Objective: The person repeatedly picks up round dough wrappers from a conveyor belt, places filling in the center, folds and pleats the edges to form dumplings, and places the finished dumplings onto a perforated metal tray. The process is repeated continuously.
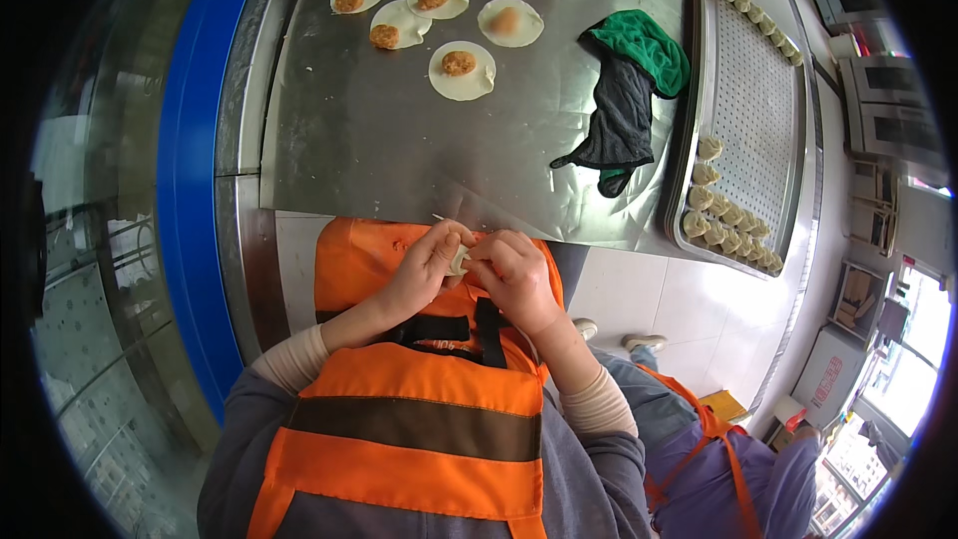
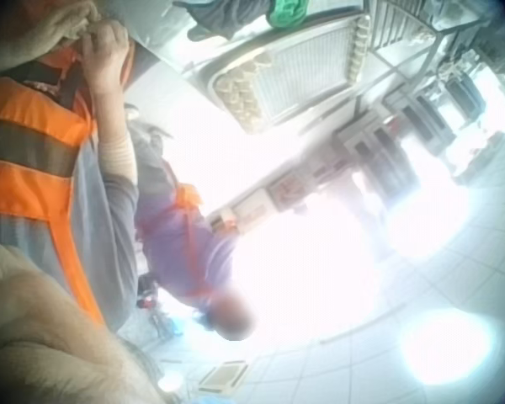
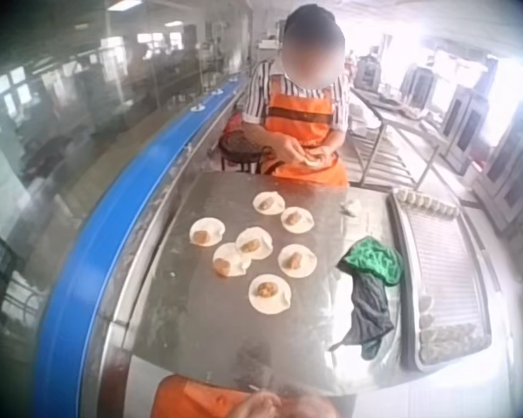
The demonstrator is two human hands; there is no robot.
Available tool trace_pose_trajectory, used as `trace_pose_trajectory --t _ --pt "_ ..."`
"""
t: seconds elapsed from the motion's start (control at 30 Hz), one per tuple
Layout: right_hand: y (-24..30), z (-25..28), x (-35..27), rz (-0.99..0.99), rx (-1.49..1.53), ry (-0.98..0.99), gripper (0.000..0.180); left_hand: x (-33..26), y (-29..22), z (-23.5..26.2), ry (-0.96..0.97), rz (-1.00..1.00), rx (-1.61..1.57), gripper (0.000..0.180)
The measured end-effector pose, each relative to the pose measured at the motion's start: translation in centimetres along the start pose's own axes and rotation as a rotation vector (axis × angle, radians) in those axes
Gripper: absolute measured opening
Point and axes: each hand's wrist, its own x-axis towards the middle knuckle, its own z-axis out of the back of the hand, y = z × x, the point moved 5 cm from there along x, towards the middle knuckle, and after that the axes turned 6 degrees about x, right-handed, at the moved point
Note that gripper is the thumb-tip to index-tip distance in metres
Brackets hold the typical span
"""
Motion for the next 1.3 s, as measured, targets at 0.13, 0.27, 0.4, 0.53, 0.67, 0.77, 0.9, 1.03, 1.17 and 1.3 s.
trace_pose_trajectory --t 0.13,0.27,0.4,0.53,0.67,0.77,0.9,1.03,1.17,1.3 --pt "-1.7 -0.6 -0.7 -0.366 0.260 0.001 0.012 0.3 1.0 0.7 -0.044 -0.034 0.055 0.041" --pt "-1.7 -0.5 -0.9 -0.377 0.291 -0.028 0.012 -0.1 -0.4 0.4 -0.083 -0.096 0.054 0.039" --pt "1.2 0.0 0.2 -0.095 -0.010 0.004 0.018 0.3 0.5 0.9 -0.125 -0.175 0.239 0.039" --pt "1.3 0.0 -0.2 0.165 -0.146 0.005 0.023 0.6 -0.1 0.7 -0.115 -0.169 0.234 0.039" --pt "1.5 0.2 -0.2 0.215 -0.229 0.026 0.024 0.6 0.3 0.6 -0.014 -0.177 0.242 0.036" --pt "2.0 0.0 -0.2 0.229 -0.222 0.066 0.026 1.2 0.2 1.1 -0.057 -0.233 0.343 0.036" --pt "1.7 0.3 -0.1 0.273 -0.235 0.076 0.027 0.9 -0.9 0.8 -0.037 -0.195 0.184 0.038" --pt "2.6 0.1 0.0 0.377 -0.261 0.100 0.028 1.2 0.6 1.7 0.048 -0.195 0.354 0.038" --pt "2.1 0.3 0.2 0.316 -0.214 0.110 0.028 0.8 -1.5 1.0 -0.070 -0.295 0.189 0.037" --pt "2.0 0.2 -0.1 0.292 -0.216 0.101 0.025 0.3 -0.3 0.7 0.085 -0.257 0.213 0.040"
